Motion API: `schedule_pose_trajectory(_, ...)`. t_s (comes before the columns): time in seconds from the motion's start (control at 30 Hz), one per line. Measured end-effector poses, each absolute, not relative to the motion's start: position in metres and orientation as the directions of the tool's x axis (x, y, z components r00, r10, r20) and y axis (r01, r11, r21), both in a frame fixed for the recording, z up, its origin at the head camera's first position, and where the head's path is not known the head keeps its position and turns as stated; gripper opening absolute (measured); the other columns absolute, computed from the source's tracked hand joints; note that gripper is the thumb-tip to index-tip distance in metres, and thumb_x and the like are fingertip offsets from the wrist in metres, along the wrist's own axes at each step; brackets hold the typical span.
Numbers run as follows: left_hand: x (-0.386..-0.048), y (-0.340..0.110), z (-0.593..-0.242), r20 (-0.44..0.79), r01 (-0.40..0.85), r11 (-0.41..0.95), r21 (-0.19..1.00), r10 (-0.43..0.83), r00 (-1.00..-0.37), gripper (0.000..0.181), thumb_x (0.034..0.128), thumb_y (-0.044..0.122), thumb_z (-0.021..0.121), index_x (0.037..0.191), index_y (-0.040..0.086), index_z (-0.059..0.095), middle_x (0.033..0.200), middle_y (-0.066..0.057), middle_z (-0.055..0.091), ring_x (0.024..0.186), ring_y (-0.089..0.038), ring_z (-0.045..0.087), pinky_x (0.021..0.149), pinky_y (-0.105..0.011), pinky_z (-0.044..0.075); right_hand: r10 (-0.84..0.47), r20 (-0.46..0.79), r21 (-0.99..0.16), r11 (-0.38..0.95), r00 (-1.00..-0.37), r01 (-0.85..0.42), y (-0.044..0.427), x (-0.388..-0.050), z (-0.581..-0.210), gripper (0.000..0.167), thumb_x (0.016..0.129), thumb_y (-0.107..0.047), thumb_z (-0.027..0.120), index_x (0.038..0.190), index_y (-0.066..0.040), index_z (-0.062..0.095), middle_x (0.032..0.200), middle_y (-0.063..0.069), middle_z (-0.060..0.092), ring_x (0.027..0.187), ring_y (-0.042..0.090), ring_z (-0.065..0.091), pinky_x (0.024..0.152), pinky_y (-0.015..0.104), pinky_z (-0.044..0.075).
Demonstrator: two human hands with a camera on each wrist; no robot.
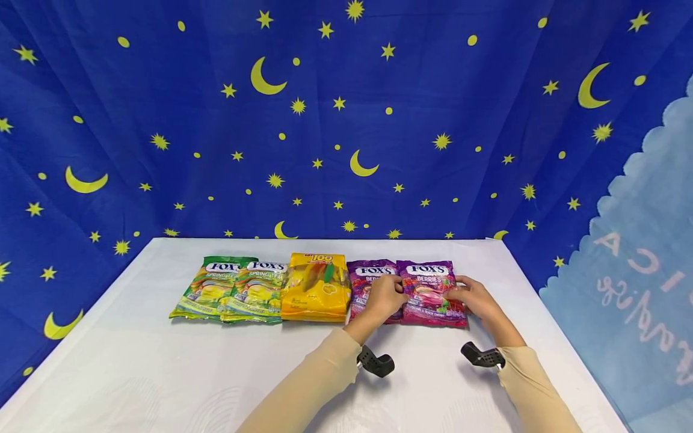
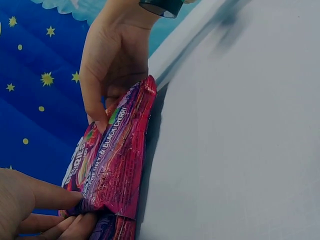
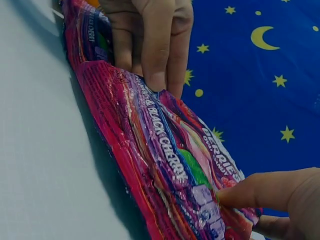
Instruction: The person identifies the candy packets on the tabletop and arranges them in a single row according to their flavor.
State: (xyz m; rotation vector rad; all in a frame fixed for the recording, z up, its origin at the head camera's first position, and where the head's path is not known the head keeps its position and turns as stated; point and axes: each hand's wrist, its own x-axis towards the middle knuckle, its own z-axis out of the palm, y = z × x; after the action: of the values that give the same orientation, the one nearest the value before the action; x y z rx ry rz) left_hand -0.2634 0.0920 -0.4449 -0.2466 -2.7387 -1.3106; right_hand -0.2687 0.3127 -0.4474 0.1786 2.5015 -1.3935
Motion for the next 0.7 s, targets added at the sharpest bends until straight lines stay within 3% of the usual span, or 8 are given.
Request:
schedule_pose_trajectory(0.17,-0.261,0.092,-0.445,0.170,0.203,0.624,0.755,0.113,-0.979,0.028,0.0727,0.001,0.079,0.099,-0.003,0.072,0.083,-0.007,0.070,0.078,-0.016,0.064,0.067,-0.021,0.052,-0.006,-0.276,-0.778,0.589,-0.961,0.219,0.309,-0.269,-0.445,0.075,0.091,-0.026,0.064,0.144,0.010,0.026,0.134,0.035,0.039,0.114,0.042,0.044,0.098,0.055,0.038)
schedule_pose_trajectory(0.3,-0.260,0.093,-0.443,0.180,0.231,0.637,0.735,0.146,-0.973,0.010,0.0735,-0.001,0.076,0.080,0.000,0.068,0.070,-0.003,0.062,0.064,-0.012,0.054,0.055,-0.020,0.046,0.002,-0.227,-0.741,0.649,-0.974,0.174,0.306,-0.267,-0.441,0.070,0.091,-0.023,0.063,0.140,0.015,0.030,0.127,0.036,0.044,0.112,0.044,0.045,0.099,0.059,0.034)
schedule_pose_trajectory(0.4,-0.259,0.095,-0.442,0.180,0.247,0.641,0.727,0.169,-0.969,0.012,0.0734,-0.003,0.073,0.072,0.003,0.062,0.066,-0.001,0.055,0.061,-0.011,0.048,0.051,-0.021,0.042,0.015,-0.190,-0.713,0.685,-0.982,0.149,0.303,-0.265,-0.438,0.068,0.089,-0.020,0.063,0.136,0.018,0.032,0.122,0.037,0.047,0.109,0.044,0.047,0.098,0.059,0.036)
schedule_pose_trajectory(0.5,-0.256,0.095,-0.440,0.170,0.250,0.658,0.710,0.185,-0.968,0.012,0.0747,-0.002,0.073,0.085,-0.002,0.068,0.079,-0.006,0.061,0.074,-0.014,0.057,0.064,-0.023,0.050,0.025,-0.159,-0.676,0.725,-0.987,0.127,0.299,-0.263,-0.435,0.067,0.088,-0.018,0.063,0.134,0.019,0.033,0.119,0.038,0.049,0.108,0.046,0.049,0.095,0.058,0.038)
schedule_pose_trajectory(0.57,-0.253,0.091,-0.437,0.166,0.265,0.676,0.688,0.209,-0.964,0.028,0.0784,0.003,0.074,0.105,-0.004,0.068,0.097,-0.011,0.065,0.092,-0.017,0.061,0.079,-0.025,0.052,0.018,-0.119,-0.647,0.757,-0.993,0.091,0.296,-0.261,-0.432,0.066,0.088,-0.017,0.063,0.134,0.019,0.032,0.120,0.039,0.048,0.109,0.049,0.049,0.094,0.059,0.039)
schedule_pose_trajectory(0.7,-0.243,0.063,-0.419,0.175,0.375,0.685,0.625,0.345,-0.922,0.058,0.0913,0.028,0.068,0.141,0.005,0.049,0.135,-0.013,0.054,0.126,-0.024,0.049,0.103,-0.037,0.040,-0.046,0.070,-0.572,0.817,-0.996,-0.078,0.285,-0.254,-0.422,0.065,0.092,-0.021,0.063,0.139,0.013,0.033,0.130,0.039,0.042,0.119,0.053,0.041,0.095,0.064,0.036)
